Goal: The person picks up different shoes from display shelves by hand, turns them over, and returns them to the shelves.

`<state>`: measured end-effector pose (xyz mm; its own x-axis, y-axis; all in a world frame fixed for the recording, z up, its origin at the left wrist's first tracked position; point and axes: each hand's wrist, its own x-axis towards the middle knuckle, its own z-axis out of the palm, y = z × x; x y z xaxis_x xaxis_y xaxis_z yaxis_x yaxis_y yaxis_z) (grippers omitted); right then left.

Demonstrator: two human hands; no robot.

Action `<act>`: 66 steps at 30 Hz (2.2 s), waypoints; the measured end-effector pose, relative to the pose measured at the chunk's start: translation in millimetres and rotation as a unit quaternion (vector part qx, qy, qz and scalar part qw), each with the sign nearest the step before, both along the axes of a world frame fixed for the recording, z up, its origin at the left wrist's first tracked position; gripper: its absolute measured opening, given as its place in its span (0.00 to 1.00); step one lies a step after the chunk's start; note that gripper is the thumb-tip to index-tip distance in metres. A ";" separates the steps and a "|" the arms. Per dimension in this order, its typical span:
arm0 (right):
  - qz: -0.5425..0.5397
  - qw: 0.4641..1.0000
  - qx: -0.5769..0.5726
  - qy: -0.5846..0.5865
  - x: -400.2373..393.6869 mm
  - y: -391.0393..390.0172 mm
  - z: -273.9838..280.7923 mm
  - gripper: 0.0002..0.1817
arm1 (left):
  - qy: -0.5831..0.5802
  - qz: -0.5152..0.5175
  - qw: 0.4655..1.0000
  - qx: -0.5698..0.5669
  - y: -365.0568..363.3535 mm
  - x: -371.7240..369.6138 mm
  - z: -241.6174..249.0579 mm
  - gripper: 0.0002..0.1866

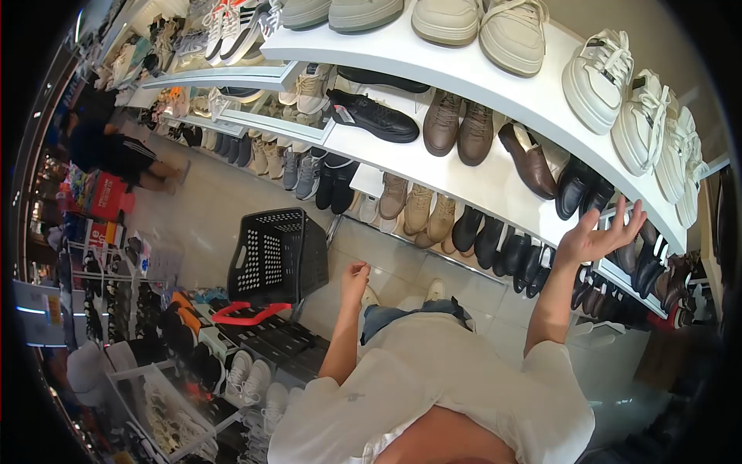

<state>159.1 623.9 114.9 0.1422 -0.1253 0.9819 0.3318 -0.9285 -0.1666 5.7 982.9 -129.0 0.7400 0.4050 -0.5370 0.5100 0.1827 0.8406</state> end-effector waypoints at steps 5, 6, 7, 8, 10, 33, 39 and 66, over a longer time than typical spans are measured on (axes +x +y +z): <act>0.147 0.949 0.098 0.262 -35.3 123.5 -69.7 0.28 | 0.023 0.042 0.996 -0.078 74.0 -42.9 -11.2 0.17; 0.167 0.936 0.109 0.291 -37.4 139.9 -91.2 0.29 | 0.023 0.034 0.996 -0.080 88.0 -44.9 -13.0 0.17; 0.180 0.915 0.095 0.347 -41.4 154.2 -105.0 0.30 | 0.023 0.023 0.996 -0.087 99.2 -45.2 -15.3 0.17; 0.167 0.893 0.065 0.413 -45.1 169.5 -114.6 0.32 | 0.024 0.012 0.995 -0.095 109.0 -44.7 -17.4 0.16; 0.168 0.865 0.058 0.470 -47.2 190.3 -139.5 0.35 | 0.025 -0.002 0.995 -0.101 130.7 -40.9 -14.0 0.15; 0.162 0.776 -0.136 0.594 261.1 304.1 -221.6 0.56 | -0.016 0.042 0.991 -0.130 200.8 78.9 19.7 0.16; 0.147 0.718 -0.130 0.668 264.5 317.2 -198.9 0.48 | -0.007 0.011 0.986 -0.166 188.4 118.5 19.5 0.19; 0.151 0.827 -0.023 0.541 290.1 302.9 -126.5 0.31 | -0.069 -0.004 0.790 -0.610 293.8 203.4 68.6 0.30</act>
<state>449.2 926.8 -11.6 0.9585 0.1105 0.2629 0.2300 -0.8443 -0.4840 209.1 1276.7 -60.3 0.8252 -0.3566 -0.4380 0.4349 0.8959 0.0901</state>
